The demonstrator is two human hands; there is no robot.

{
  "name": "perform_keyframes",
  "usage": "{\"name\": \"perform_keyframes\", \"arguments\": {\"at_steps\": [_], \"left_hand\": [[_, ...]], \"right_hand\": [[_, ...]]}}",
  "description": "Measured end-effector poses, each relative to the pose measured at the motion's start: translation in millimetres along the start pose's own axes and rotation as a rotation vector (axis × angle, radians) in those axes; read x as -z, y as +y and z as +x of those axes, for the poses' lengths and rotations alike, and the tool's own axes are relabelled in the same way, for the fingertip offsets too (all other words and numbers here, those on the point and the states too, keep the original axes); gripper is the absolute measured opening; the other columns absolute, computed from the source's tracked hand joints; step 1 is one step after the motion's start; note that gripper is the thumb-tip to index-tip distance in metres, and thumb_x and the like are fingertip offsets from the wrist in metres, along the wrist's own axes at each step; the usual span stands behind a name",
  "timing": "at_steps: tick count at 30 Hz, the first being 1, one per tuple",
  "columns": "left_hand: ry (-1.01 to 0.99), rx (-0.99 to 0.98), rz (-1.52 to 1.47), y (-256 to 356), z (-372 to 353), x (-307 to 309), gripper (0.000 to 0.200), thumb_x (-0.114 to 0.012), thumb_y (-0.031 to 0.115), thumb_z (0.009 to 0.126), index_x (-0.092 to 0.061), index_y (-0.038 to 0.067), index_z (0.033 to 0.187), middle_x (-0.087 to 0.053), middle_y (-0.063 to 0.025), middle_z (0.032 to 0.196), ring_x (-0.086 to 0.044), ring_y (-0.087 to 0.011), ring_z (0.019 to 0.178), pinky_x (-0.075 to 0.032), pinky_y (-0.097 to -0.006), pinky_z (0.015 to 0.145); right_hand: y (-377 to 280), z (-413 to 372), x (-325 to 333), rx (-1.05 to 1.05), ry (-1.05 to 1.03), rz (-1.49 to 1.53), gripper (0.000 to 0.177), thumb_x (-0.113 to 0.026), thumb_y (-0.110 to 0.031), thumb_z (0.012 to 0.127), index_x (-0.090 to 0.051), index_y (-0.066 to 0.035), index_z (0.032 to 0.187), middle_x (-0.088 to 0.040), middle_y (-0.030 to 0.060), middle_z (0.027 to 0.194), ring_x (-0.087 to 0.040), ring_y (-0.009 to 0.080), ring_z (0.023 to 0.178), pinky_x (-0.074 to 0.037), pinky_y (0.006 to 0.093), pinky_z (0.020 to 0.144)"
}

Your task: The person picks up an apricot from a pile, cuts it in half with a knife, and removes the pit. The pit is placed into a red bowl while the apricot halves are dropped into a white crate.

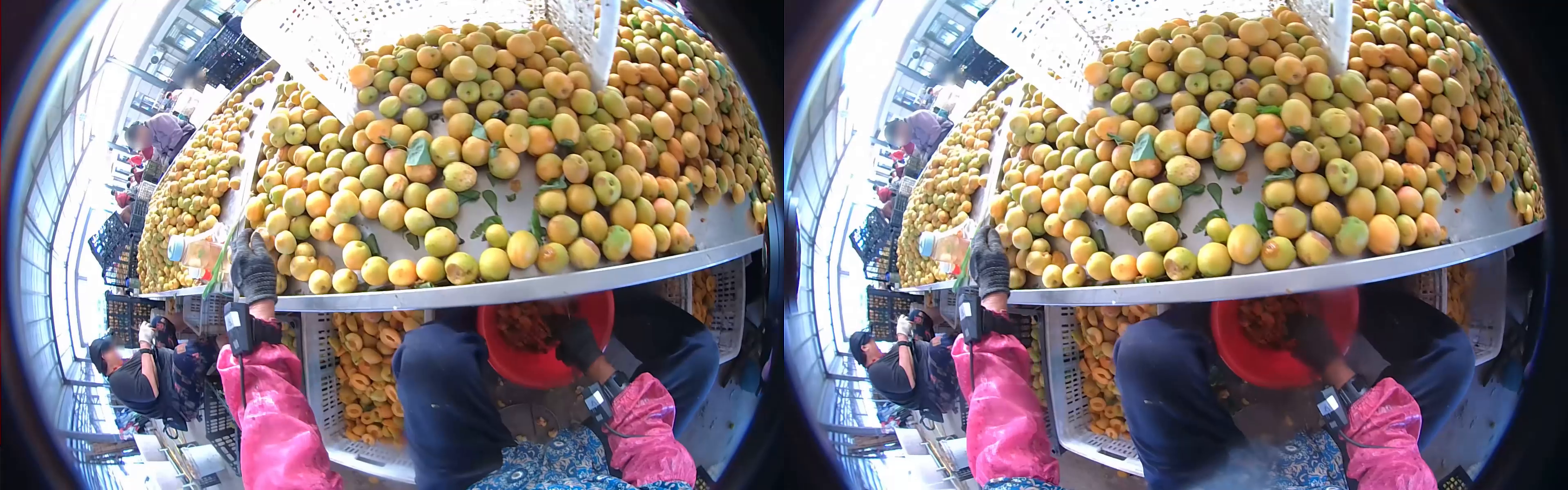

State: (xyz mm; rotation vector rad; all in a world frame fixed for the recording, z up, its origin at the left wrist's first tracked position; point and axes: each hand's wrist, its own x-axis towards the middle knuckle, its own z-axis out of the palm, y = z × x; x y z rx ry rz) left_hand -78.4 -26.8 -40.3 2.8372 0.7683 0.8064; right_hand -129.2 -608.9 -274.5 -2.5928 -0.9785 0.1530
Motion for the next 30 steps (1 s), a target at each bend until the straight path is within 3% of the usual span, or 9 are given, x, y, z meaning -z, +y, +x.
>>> {"name": "perform_keyframes", "arguments": {"at_steps": [4,6,10,15,17,20,27,29,30], "left_hand": [[0.000,-0.153,0.043,-44.6,26.3,-23.3,0.034,-0.045,0.034,0.096,-0.062,0.007,0.108,-0.065,-0.0220,0.101,-0.061,-0.0415,0.092,-0.047,-0.0470,0.082],[-0.271,-0.027,0.221,-33.1,28.0,-19.9,0.046,-0.042,0.038,0.098,-0.058,0.000,0.119,-0.062,-0.0242,0.113,-0.060,-0.0377,0.102,-0.046,-0.0420,0.090],[-0.342,0.099,0.077,-39.9,34.1,-35.2,0.047,-0.043,0.043,0.097,-0.058,0.001,0.113,-0.064,-0.0218,0.106,-0.061,-0.0360,0.098,-0.047,-0.0417,0.086],[-0.134,0.094,-0.127,-44.7,14.2,-53.0,0.045,-0.053,0.048,0.092,-0.061,0.007,0.108,-0.066,-0.0206,0.097,-0.063,-0.0382,0.092,-0.048,-0.0439,0.081],[-0.099,0.147,-0.136,-23.1,3.2,-49.3,0.038,-0.059,0.041,0.091,-0.062,0.006,0.104,-0.065,-0.0183,0.090,-0.063,-0.0333,0.085,-0.048,-0.0411,0.078],[0.042,0.041,-0.374,0.8,-5.4,-52.5,0.034,-0.063,0.036,0.090,-0.062,0.003,0.099,-0.065,-0.0165,0.087,-0.063,-0.0306,0.082,-0.048,-0.0397,0.076],[0.109,0.128,-0.438,61.3,-32.7,-52.0,0.034,-0.071,0.031,0.084,-0.062,0.000,0.094,-0.066,-0.0147,0.084,-0.063,-0.0277,0.077,-0.050,-0.0367,0.073],[0.094,0.148,-0.384,76.2,-42.5,-45.7,0.039,-0.072,0.035,0.081,-0.062,0.001,0.095,-0.066,-0.0154,0.087,-0.065,-0.0302,0.081,-0.050,-0.0377,0.074],[0.111,0.126,-0.360,82.4,-46.8,-43.2,0.041,-0.072,0.038,0.080,-0.062,0.001,0.095,-0.067,-0.0157,0.089,-0.065,-0.0311,0.082,-0.050,-0.0384,0.075]], "right_hand": [[-2.2,4.4,-13.5,-0.078,0.041,0.088,0.050,-0.070,-0.008,0.052,-0.067,-0.009,0.103,-0.068,0.0119,0.088,-0.067,0.0289,0.072,-0.053,0.0397,0.058],[-5.4,8.2,-13.1,-0.127,0.024,0.066,0.046,-0.070,-0.008,0.054,-0.068,-0.009,0.100,-0.068,0.0113,0.087,-0.067,0.0264,0.072,-0.053,0.0379,0.057],[-12.8,11.9,11.9,-0.035,-0.081,0.111,0.036,-0.071,-0.007,0.059,-0.069,-0.011,0.095,-0.068,0.0089,0.090,-0.068,0.0217,0.073,-0.053,0.0333,0.054],[-34.8,30.7,32.7,-0.031,-0.022,0.323,0.041,-0.071,-0.008,0.053,-0.069,-0.014,0.094,-0.067,0.0074,0.097,-0.067,0.0251,0.087,-0.054,0.0392,0.066],[-50.0,43.5,49.4,-0.251,-0.232,0.700,0.041,-0.069,-0.010,0.052,-0.069,-0.015,0.092,-0.067,0.0075,0.099,-0.065,0.0276,0.094,-0.053,0.0431,0.074],[-38.5,24.7,13.2,-0.348,-0.351,0.428,0.038,-0.068,-0.011,0.054,-0.069,-0.016,0.092,-0.067,0.0069,0.096,-0.065,0.0280,0.093,-0.053,0.0424,0.074],[-26.5,19.0,-28.3,0.030,-0.391,-0.081,0.029,-0.068,-0.014,0.058,-0.068,-0.016,0.087,-0.067,0.0068,0.092,-0.064,0.0268,0.092,-0.053,0.0407,0.074],[-12.2,13.0,-53.4,0.280,-0.016,0.014,0.022,-0.073,-0.023,0.065,-0.068,-0.007,0.079,-0.058,0.0088,0.052,-0.063,0.0276,0.054,-0.050,0.0422,0.054],[-18.7,14.6,-48.2,0.286,-0.020,0.005,0.022,-0.073,-0.023,0.065,-0.068,-0.007,0.079,-0.058,0.0088,0.052,-0.063,0.0276,0.054,-0.050,0.0422,0.054]]}}
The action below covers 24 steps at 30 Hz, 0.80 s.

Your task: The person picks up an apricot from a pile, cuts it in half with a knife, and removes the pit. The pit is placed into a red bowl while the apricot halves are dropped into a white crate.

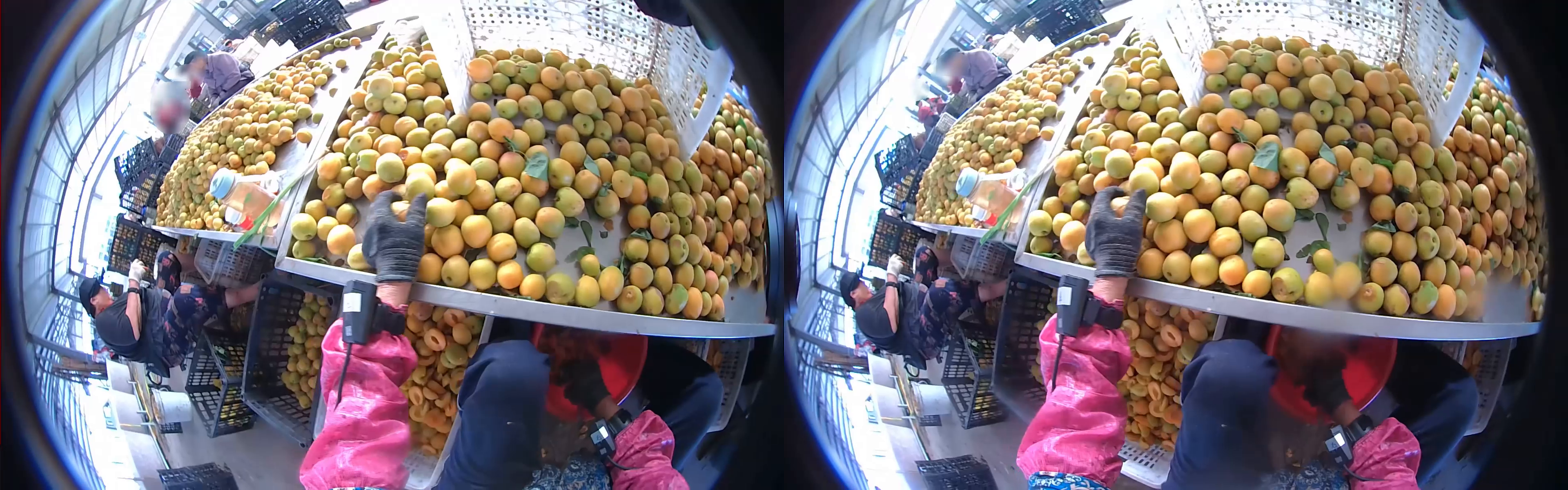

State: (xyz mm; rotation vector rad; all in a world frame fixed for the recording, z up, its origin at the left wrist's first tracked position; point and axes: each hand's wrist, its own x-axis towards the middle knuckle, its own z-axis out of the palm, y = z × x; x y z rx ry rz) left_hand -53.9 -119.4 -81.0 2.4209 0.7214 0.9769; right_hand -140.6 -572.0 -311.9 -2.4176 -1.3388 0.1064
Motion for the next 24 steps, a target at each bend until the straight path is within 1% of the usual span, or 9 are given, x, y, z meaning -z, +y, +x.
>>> {"name": "perform_keyframes", "arguments": {"at_steps": [2,5,9,15,17,18,20,22,24], "left_hand": [[0.001,-0.050,0.097,10.9,-3.7,4.7,0.046,-0.071,0.043,0.079,-0.062,0.002,0.098,-0.067,-0.0158,0.089,-0.065,-0.0333,0.084,-0.050,-0.0406,0.076],[-0.021,-0.122,0.229,14.9,-6.2,2.8,0.046,-0.069,0.050,0.079,-0.064,0.007,0.097,-0.066,-0.0149,0.085,-0.063,-0.0343,0.083,-0.049,-0.0437,0.074],[-0.253,-0.145,0.097,45.0,-10.3,6.0,0.044,-0.069,0.051,0.079,-0.065,0.011,0.096,-0.067,-0.0133,0.080,-0.063,-0.0348,0.084,-0.048,-0.0451,0.075],[-0.328,-0.240,-0.286,84.2,-28.3,-12.5,0.040,-0.075,0.039,0.077,-0.061,0.005,0.094,-0.065,-0.0155,0.085,-0.064,-0.0323,0.080,-0.050,-0.0398,0.072],[-0.287,-0.186,-0.311,76.3,-17.0,-5.1,0.030,-0.075,0.029,0.080,-0.059,0.005,0.089,-0.062,-0.0145,0.080,-0.062,-0.0303,0.074,-0.049,-0.0388,0.067],[-0.148,-0.227,-0.297,60.7,-7.5,9.7,0.026,-0.073,0.026,0.081,-0.060,0.005,0.086,-0.061,-0.0139,0.077,-0.061,-0.0296,0.071,-0.048,-0.0387,0.066],[-0.025,-0.474,0.056,-8.0,24.1,35.7,0.029,-0.073,0.030,0.080,-0.062,0.003,0.081,-0.060,-0.0156,0.076,-0.060,-0.0325,0.073,-0.047,-0.0420,0.066],[-0.158,-0.018,0.241,-64.5,49.8,68.8,0.040,-0.070,0.038,0.078,-0.066,-0.001,0.081,-0.065,-0.0206,0.077,-0.064,-0.0347,0.073,-0.049,-0.0410,0.069],[-0.244,0.132,0.528,-99.5,57.1,86.1,0.038,-0.069,0.035,0.079,-0.068,-0.002,0.085,-0.067,-0.0224,0.078,-0.066,-0.0346,0.075,-0.050,-0.0390,0.071]], "right_hand": [[-12.8,7.5,8.7,-0.737,-0.484,0.642,0.019,-0.064,-0.014,0.067,-0.068,-0.015,0.086,-0.068,0.0071,0.088,-0.066,0.0258,0.083,-0.052,0.0380,0.071],[4.4,-2.5,-28.5,-0.383,-0.544,0.244,0.013,-0.063,-0.013,0.076,-0.069,-0.011,0.087,-0.067,0.0056,0.083,-0.066,0.0201,0.073,-0.053,0.0346,0.062],[-32.4,40.4,37.0,-0.411,-0.658,0.266,0.014,-0.058,-0.015,0.086,-0.067,-0.008,0.094,-0.066,0.0052,0.078,-0.064,0.0160,0.063,-0.051,0.0296,0.052],[-67.0,80.7,108.3,-0.415,-0.261,0.586,0.022,-0.048,-0.021,0.095,-0.062,-0.007,0.106,-0.065,0.0090,0.074,-0.062,0.0173,0.053,-0.046,0.0276,0.042],[-74.3,83.1,127.9,-0.760,-0.112,1.465,0.022,-0.047,-0.019,0.096,-0.064,-0.006,0.101,-0.065,0.0085,0.072,-0.060,0.0165,0.049,-0.045,0.0273,0.041],[-59.4,72.6,120.6,-0.774,-0.096,1.467,0.022,-0.047,-0.019,0.096,-0.064,-0.006,0.101,-0.065,0.0085,0.072,-0.060,0.0165,0.049,-0.045,0.0273,0.041],[-23.5,48.1,93.3,-0.503,-0.541,0.521,0.021,-0.048,-0.016,0.094,-0.066,-0.005,0.094,-0.065,0.0096,0.070,-0.061,0.0167,0.047,-0.047,0.0283,0.042],[-27.4,56.2,105.9,-0.465,-0.571,0.421,0.021,-0.048,-0.015,0.093,-0.066,-0.004,0.092,-0.066,0.0100,0.071,-0.062,0.0168,0.047,-0.048,0.0282,0.042],[-38.4,69.2,124.1,-0.408,-0.604,0.320,0.021,-0.048,-0.014,0.092,-0.066,-0.004,0.089,-0.066,0.0104,0.072,-0.063,0.0169,0.047,-0.049,0.0282,0.042]]}}
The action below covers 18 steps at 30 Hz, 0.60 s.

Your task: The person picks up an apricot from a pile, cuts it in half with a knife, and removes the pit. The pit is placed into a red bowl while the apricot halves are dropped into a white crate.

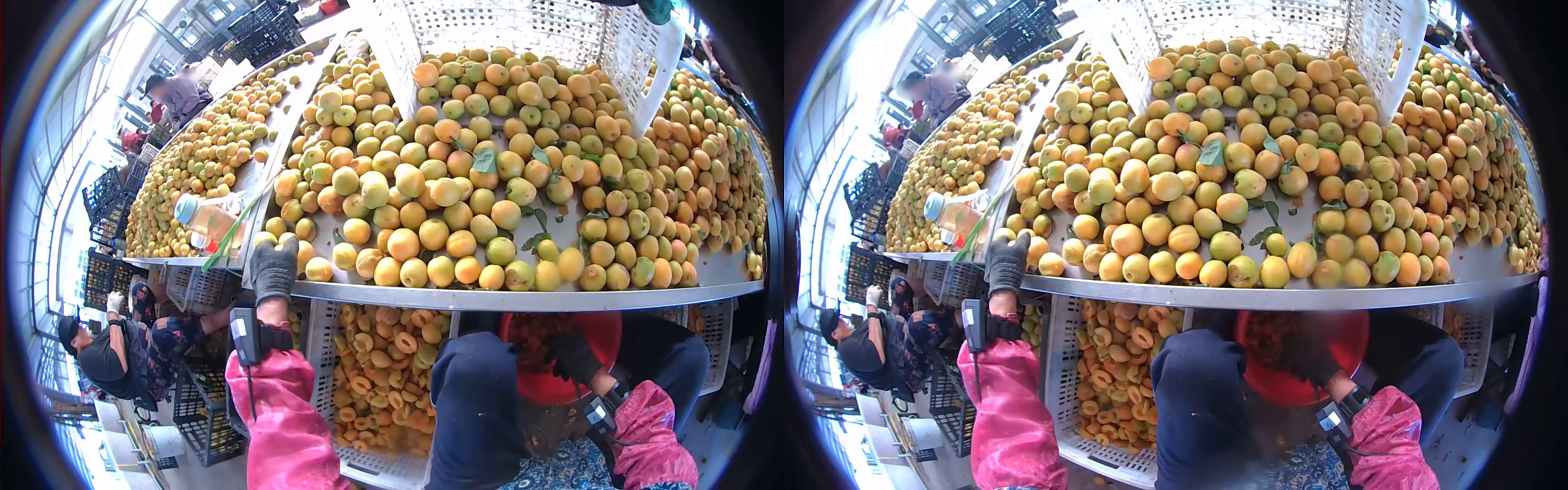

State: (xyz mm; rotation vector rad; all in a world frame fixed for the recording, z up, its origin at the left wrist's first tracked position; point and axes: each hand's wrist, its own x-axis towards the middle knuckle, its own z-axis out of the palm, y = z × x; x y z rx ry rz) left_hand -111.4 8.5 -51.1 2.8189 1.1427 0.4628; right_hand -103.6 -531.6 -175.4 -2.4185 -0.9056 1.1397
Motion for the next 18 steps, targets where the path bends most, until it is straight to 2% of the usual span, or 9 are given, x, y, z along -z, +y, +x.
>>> {"name": "perform_keyframes", "arguments": {"at_steps": [3,7,9,10,12,14,15,17,18], "left_hand": [[-0.169,-0.057,-0.314,-12.4,9.5,-5.1,0.043,-0.070,0.040,0.073,-0.070,0.001,0.090,-0.068,-0.0203,0.084,-0.067,-0.0332,0.079,-0.051,-0.0395,0.077],[-0.394,-0.051,-0.210,-6.0,35.0,-16.5,0.039,-0.071,0.033,0.075,-0.070,0.001,0.096,-0.070,-0.0139,0.083,-0.067,-0.0233,0.078,-0.051,-0.0332,0.074],[-0.531,-0.119,-0.622,-2.1,28.1,-12.2,0.030,-0.069,0.025,0.079,-0.070,0.001,0.098,-0.068,-0.0063,0.080,-0.063,-0.0153,0.074,-0.049,-0.0280,0.070],[-0.600,-0.030,-0.763,6.4,20.6,-9.7,0.028,-0.068,0.019,0.081,-0.069,0.001,0.102,-0.064,-0.0008,0.081,-0.057,-0.0099,0.073,-0.047,-0.0243,0.069],[-0.603,-0.093,-0.755,24.0,10.1,-4.3,0.031,-0.069,0.020,0.080,-0.069,0.001,0.105,-0.063,-0.0007,0.084,-0.056,-0.0102,0.074,-0.046,-0.0243,0.070],[-0.628,-0.070,-0.845,36.0,-1.4,-9.1,0.030,-0.069,0.019,0.079,-0.069,0.002,0.104,-0.062,-0.0005,0.085,-0.055,-0.0096,0.075,-0.046,-0.0236,0.070],[-0.596,-0.028,-0.922,38.2,-3.9,-17.0,0.030,-0.069,0.019,0.079,-0.070,0.001,0.103,-0.062,-0.0006,0.086,-0.055,-0.0095,0.075,-0.045,-0.0234,0.071],[-0.492,0.043,-1.059,41.5,-17.4,-18.2,0.027,-0.068,0.016,0.079,-0.070,0.001,0.101,-0.063,-0.0009,0.090,-0.054,-0.0095,0.077,-0.045,-0.0228,0.072],[-0.455,0.043,-1.132,32.6,-15.8,-27.0,0.028,-0.067,0.015,0.079,-0.070,0.001,0.103,-0.063,-0.0008,0.091,-0.055,-0.0101,0.078,-0.045,-0.0232,0.073]], "right_hand": [[-10.9,-5.7,5.4,-0.076,0.047,0.368,0.018,-0.050,-0.012,0.090,-0.065,-0.003,0.089,-0.066,0.0104,0.070,-0.065,0.0169,0.050,-0.050,0.0277,0.042],[6.1,0.0,-4.1,-0.186,0.031,0.472,0.017,-0.053,-0.016,0.090,-0.064,-0.003,0.087,-0.064,0.0088,0.065,-0.064,0.0166,0.048,-0.048,0.0268,0.040],[-0.4,-1.2,-0.9,-0.244,0.046,0.533,0.018,-0.054,-0.018,0.090,-0.064,-0.004,0.087,-0.063,0.0089,0.064,-0.063,0.0164,0.047,-0.048,0.0270,0.040],[-10.8,-7.6,6.3,-0.235,0.186,0.766,0.021,-0.053,-0.021,0.092,-0.064,-0.004,0.087,-0.063,0.0088,0.063,-0.061,0.0164,0.046,-0.047,0.0273,0.039],[4.7,-4.7,-8.2,-0.228,0.337,1.007,0.023,-0.052,-0.024,0.093,-0.064,-0.004,0.088,-0.062,0.0088,0.062,-0.060,0.0164,0.044,-0.046,0.0276,0.038],[54.2,12.6,-60.7,0.078,0.426,0.492,0.025,-0.052,-0.026,0.094,-0.063,-0.004,0.089,-0.061,0.0088,0.059,-0.057,0.0167,0.042,-0.043,0.0281,0.037],[37.4,2.3,-41.6,0.067,0.434,0.500,0.025,-0.052,-0.026,0.094,-0.063,-0.004,0.089,-0.061,0.0088,0.059,-0.057,0.0167,0.042,-0.043,0.0281,0.037],[-14.3,-20.2,17.0,-0.251,0.211,0.928,0.023,-0.055,-0.026,0.093,-0.063,-0.004,0.090,-0.059,0.0082,0.058,-0.056,0.0169,0.041,-0.042,0.0279,0.036],[-10.3,-19.6,9.3,-0.250,0.220,0.942,0.023,-0.055,-0.026,0.093,-0.063,-0.004,0.090,-0.059,0.0082,0.058,-0.056,0.0169,0.041,-0.042,0.0279,0.036]]}}
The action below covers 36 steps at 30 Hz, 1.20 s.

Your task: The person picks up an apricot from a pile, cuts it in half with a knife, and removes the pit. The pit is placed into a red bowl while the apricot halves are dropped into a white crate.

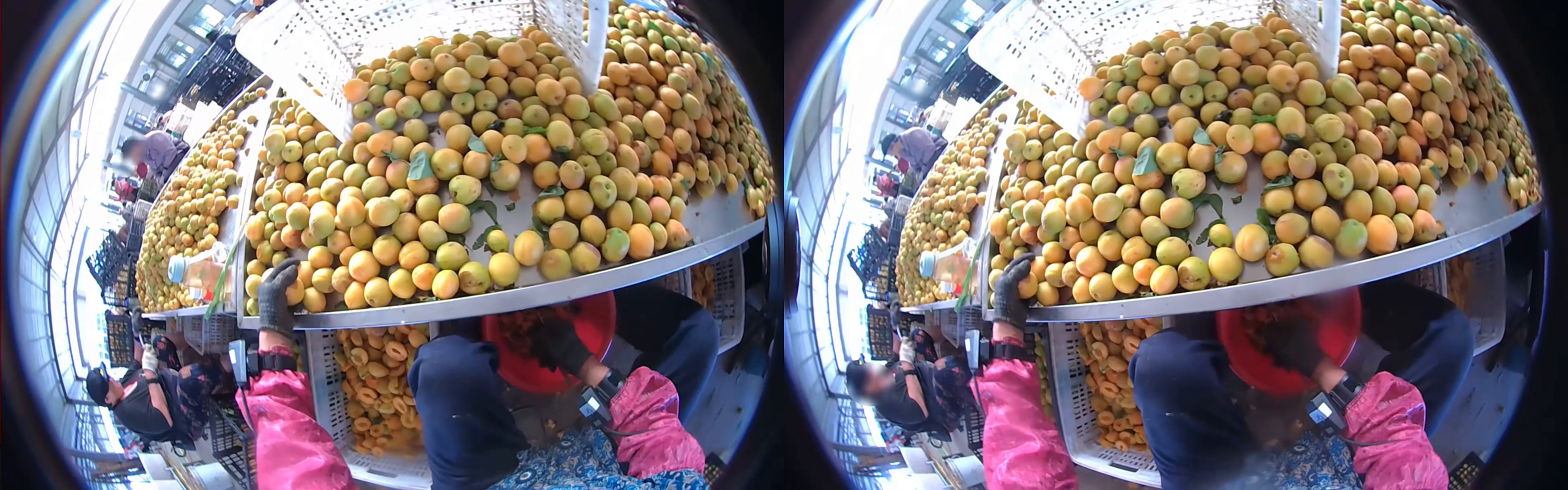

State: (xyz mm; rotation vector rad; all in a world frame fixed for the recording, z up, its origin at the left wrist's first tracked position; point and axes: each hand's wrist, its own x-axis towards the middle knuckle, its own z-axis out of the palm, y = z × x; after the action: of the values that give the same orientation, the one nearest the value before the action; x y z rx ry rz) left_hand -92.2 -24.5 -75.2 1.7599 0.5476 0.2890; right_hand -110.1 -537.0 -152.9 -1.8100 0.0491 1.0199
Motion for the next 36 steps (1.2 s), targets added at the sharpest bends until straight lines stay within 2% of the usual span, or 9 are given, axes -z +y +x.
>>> {"name": "perform_keyframes", "arguments": {"at_steps": [2,7,13,20,22,27,30,32,36], "left_hand": [[0.012,0.055,-0.061,9.4,-8.6,-7.2,0.032,-0.068,0.017,0.078,-0.069,0.002,0.106,-0.063,-0.0011,0.090,-0.056,-0.0105,0.078,-0.046,-0.0237,0.074],[-0.013,0.154,-0.234,30.9,-29.3,-11.6,0.029,-0.065,0.020,0.080,-0.066,0.006,0.106,-0.056,0.0004,0.080,-0.054,-0.0105,0.064,-0.043,-0.0219,0.044],[-0.168,0.264,-0.291,54.7,-36.9,-25.3,0.048,-0.062,0.029,0.081,-0.054,0.008,0.124,-0.060,-0.0064,0.106,-0.063,-0.0163,0.081,-0.051,-0.0232,0.052],[-0.224,0.324,-0.294,40.7,-24.7,-16.1,0.048,-0.062,0.030,0.081,-0.054,0.011,0.124,-0.061,-0.0062,0.106,-0.063,-0.0164,0.077,-0.050,-0.0258,0.047],[-0.128,0.328,-0.341,36.2,-23.8,-18.6,0.049,-0.062,0.030,0.082,-0.053,0.012,0.126,-0.062,-0.0049,0.106,-0.063,-0.0165,0.075,-0.050,-0.0266,0.045],[0.032,0.014,-0.537,31.3,-34.7,-65.9,0.052,-0.059,0.028,0.086,-0.048,0.008,0.132,-0.058,-0.0076,0.118,-0.064,-0.0212,0.093,-0.051,-0.0258,0.047],[-0.193,-0.012,-0.347,66.6,-43.4,-110.2,0.052,-0.056,0.027,0.088,-0.046,0.005,0.134,-0.057,-0.0068,0.117,-0.062,-0.0188,0.094,-0.051,-0.0243,0.048],[-0.261,-0.039,-0.408,57.5,-30.1,-129.7,0.048,-0.056,0.024,0.089,-0.048,0.007,0.133,-0.057,-0.0062,0.117,-0.059,-0.0176,0.097,-0.052,-0.0256,0.054],[-0.267,-0.199,-0.230,77.3,-33.9,-174.9,0.050,-0.058,0.015,0.086,-0.047,0.004,0.134,-0.053,-0.0062,0.123,-0.054,-0.0153,0.104,-0.047,-0.0262,0.077]], "right_hand": [[21.9,5.5,-4.2,-0.077,0.042,0.160,0.023,-0.056,-0.025,0.092,-0.063,-0.004,0.089,-0.059,0.0081,0.058,-0.057,0.0170,0.042,-0.044,0.0281,0.037],[16.1,2.0,-3.7,-0.115,0.027,0.151,0.026,-0.055,-0.026,0.092,-0.063,-0.002,0.088,-0.059,0.0082,0.058,-0.057,0.0173,0.043,-0.044,0.0285,0.038],[17.4,0.4,-4.6,-0.093,0.034,0.166,0.027,-0.054,-0.027,0.092,-0.063,-0.001,0.089,-0.060,0.0087,0.060,-0.058,0.0171,0.044,-0.044,0.0284,0.038],[42.4,14.4,-9.5,-0.144,-0.040,0.188,0.040,-0.053,-0.042,0.094,-0.063,-0.004,0.103,-0.065,0.0078,0.072,-0.060,0.0175,0.049,-0.045,0.0282,0.041],[47.0,20.4,-14.5,-0.180,-0.014,0.209,0.038,-0.054,-0.041,0.093,-0.064,-0.005,0.101,-0.065,0.0074,0.072,-0.060,0.0170,0.049,-0.046,0.0280,0.042],[34.7,11.5,-8.3,-0.221,-0.009,0.267,0.033,-0.056,-0.038,0.092,-0.066,-0.007,0.100,-0.065,0.0068,0.073,-0.060,0.0159,0.048,-0.046,0.0285,0.042],[63.9,25.0,-9.5,-0.138,0.008,0.350,0.028,-0.055,-0.032,0.092,-0.066,-0.008,0.101,-0.065,0.0067,0.074,-0.059,0.0154,0.048,-0.045,0.0286,0.040],[92.2,44.7,-11.6,0.139,-0.082,-0.129,0.023,-0.052,-0.026,0.092,-0.065,-0.009,0.101,-0.065,0.0065,0.075,-0.059,0.0156,0.047,-0.044,0.0295,0.039],[40.3,23.3,-0.6,-0.221,-0.093,-0.010,0.019,-0.052,-0.022,0.091,-0.064,-0.009,0.096,-0.065,0.0083,0.076,-0.059,0.0159,0.047,-0.045,0.0295,0.039]]}}
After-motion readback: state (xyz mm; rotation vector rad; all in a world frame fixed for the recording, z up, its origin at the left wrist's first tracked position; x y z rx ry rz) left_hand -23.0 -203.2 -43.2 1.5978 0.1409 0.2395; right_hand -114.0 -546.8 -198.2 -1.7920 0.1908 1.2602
